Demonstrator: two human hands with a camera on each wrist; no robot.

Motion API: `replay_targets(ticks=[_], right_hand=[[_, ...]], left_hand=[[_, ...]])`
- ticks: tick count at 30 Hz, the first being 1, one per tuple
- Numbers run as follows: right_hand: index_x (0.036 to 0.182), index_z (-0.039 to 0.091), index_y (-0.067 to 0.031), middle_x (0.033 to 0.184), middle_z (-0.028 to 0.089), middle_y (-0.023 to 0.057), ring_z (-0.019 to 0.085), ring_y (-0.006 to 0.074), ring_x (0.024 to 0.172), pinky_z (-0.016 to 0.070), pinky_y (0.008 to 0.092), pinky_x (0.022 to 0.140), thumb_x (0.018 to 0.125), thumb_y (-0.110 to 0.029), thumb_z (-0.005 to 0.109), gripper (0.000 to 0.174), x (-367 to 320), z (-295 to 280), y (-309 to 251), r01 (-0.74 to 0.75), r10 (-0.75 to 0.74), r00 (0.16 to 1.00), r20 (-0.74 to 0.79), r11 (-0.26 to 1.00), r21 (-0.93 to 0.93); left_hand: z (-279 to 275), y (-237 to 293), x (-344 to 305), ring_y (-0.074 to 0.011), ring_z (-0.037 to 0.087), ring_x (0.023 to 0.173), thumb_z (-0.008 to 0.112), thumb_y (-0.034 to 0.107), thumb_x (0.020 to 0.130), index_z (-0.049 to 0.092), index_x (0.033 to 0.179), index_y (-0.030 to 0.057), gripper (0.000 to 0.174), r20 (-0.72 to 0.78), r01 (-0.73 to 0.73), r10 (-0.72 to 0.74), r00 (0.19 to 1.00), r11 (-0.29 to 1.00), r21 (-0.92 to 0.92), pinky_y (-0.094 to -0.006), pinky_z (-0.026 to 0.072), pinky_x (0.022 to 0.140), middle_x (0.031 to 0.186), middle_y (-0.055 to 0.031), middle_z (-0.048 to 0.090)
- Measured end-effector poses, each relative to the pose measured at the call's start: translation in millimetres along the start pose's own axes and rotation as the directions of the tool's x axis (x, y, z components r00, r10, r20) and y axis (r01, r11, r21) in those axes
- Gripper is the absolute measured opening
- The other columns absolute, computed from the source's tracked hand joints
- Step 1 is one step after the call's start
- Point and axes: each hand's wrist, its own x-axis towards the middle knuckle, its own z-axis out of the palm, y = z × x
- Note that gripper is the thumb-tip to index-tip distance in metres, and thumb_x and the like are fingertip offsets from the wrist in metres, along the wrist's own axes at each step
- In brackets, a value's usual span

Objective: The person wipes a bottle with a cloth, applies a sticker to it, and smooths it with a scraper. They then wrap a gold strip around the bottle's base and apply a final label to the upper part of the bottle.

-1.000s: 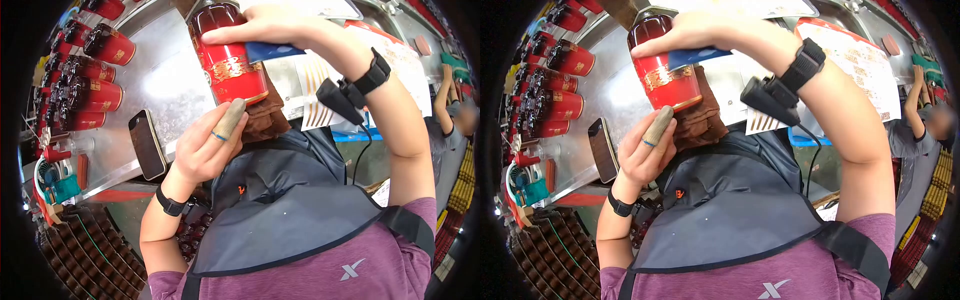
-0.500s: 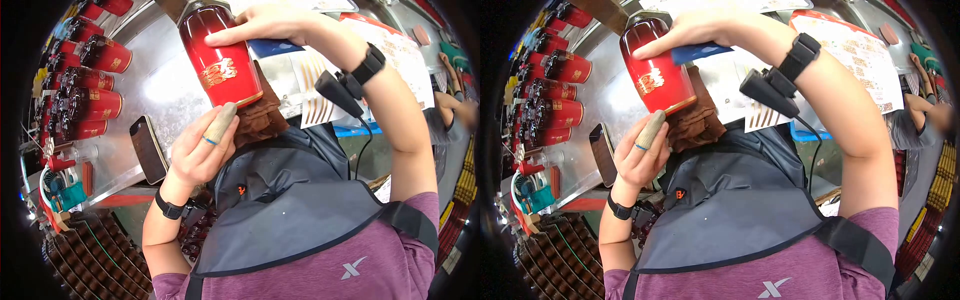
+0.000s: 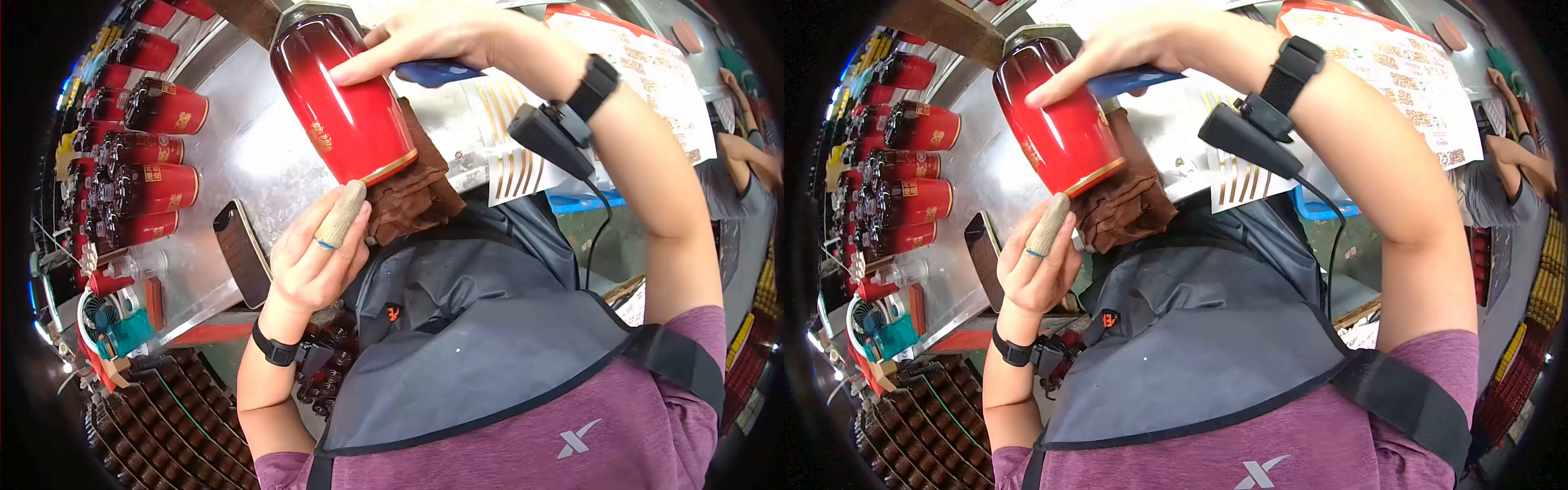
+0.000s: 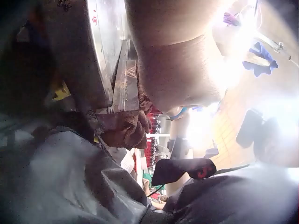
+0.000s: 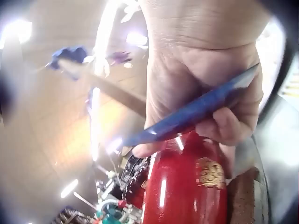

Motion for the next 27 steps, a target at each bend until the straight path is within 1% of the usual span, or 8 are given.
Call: replay_targets(ticks=[3,5,8,12,13,15,19,27], right_hand=[[0.09,0.073,-0.0037,0.066,0.062,0.001,0.052,0.0088,0.052,0.0382,0.0262,0.047,0.072,-0.048,0.084,0.049,2,10,15,0.07,-0.078,0.997,0.017,0.957,0.283],[0.091,0.073,-0.0019,0.069,0.065,0.0028,0.056,0.0114,0.056,0.0425,0.0271,0.051,0.069,-0.052,0.084,0.056,4,13,9,0.064,-0.067,0.998,0.008,0.979,0.195],[0.081,0.074,-0.0003,0.073,0.069,0.0062,0.062,0.0184,0.058,0.0479,0.0309,0.056,0.06,-0.067,0.082,0.071,1,26,-12,0.075,-0.155,0.957,-0.244,0.949,-0.307],[0.082,0.074,-0.0013,0.074,0.069,0.0074,0.064,0.0154,0.064,0.0478,0.0289,0.06,0.062,-0.067,0.082,0.069,-13,12,-33,-0.105,0.02,0.983,-0.18,0.87,-0.482],[0.087,0.075,-0.0019,0.079,0.071,0.0065,0.065,0.0134,0.067,0.0479,0.0277,0.06,0.066,-0.06,0.085,0.062,-9,9,-16,0.019,-0.024,0.997,-0.077,0.997,-0.075],[0.105,0.069,0.0037,0.087,0.071,0.0088,0.065,0.0108,0.071,0.0528,0.0227,0.067,0.078,-0.049,0.08,0.06,-2,12,9,0.156,-0.148,0.987,-0.055,0.972,0.174],[0.107,0.067,0.0038,0.09,0.071,0.0096,0.066,0.0109,0.077,0.0529,0.0236,0.07,0.075,-0.046,0.083,0.061,4,18,9,0.149,-0.156,0.988,0.005,0.955,0.258],[0.084,0.076,0.0041,0.074,0.071,0.0119,0.067,0.0174,0.063,0.0509,0.0304,0.059,0.058,-0.07,0.079,0.078,-16,32,-31,-0.071,0.011,0.973,-0.229,0.965,-0.253]], left_hand=[[1,-1,1,-0.029,0.068,0.104,0.07,-0.007,0.071,0.073,0.101,-0.0027,0.031,-0.021,-0.002,0.002,1.0,1.0,-0.007,-0.0355,0.0595,0.086,0.109,-0.0152,0.071],[0,-1,2,-0.0292,0.068,0.103,0.07,-0.007,0.07,0.073,0.102,-0.0027,0.032,-0.014,-0.008,0.008,1.0,1.0,-0.022,-0.0356,0.0596,0.085,0.109,-0.0153,0.071],[-5,-3,6,-0.0295,0.068,0.102,0.07,-0.007,0.068,0.073,0.102,-0.0029,0.034,0.021,-0.028,0.029,0.999,0.999,-0.028,-0.0355,0.0597,0.085,0.109,-0.0149,0.07],[-4,-5,6,-0.0297,0.068,0.102,0.071,-0.007,0.067,0.073,0.102,-0.0027,0.035,0.024,-0.044,0.045,0.999,0.999,-0.03,-0.0355,0.0597,0.085,0.11,-0.0148,0.07],[-3,-4,5,-0.0297,0.068,0.102,0.071,-0.007,0.067,0.073,0.102,-0.0026,0.035,0.019,-0.036,0.037,0.999,0.999,-0.021,-0.0356,0.0597,0.085,0.11,-0.0148,0.07],[-2,-3,3,-0.0296,0.068,0.102,0.071,-0.007,0.067,0.073,0.102,-0.0024,0.035,0.019,-0.029,0.029,0.999,1.0,-0.012,-0.0356,0.0597,0.085,0.11,-0.0148,0.07],[-3,-1,4,-0.0293,0.068,0.102,0.071,-0.007,0.068,0.073,0.101,-0.0025,0.034,0.026,-0.016,0.016,1.0,1.0,0.007,-0.0354,0.06,0.085,0.109,-0.0145,0.071],[-1,-4,19,-0.028,0.068,0.1,0.072,-0.005,0.067,0.074,0.101,-0.001,0.034,0.038,-0.092,0.091,0.995,0.996,0.015,-0.0347,0.0606,0.084,0.107,-0.0136,0.071]])
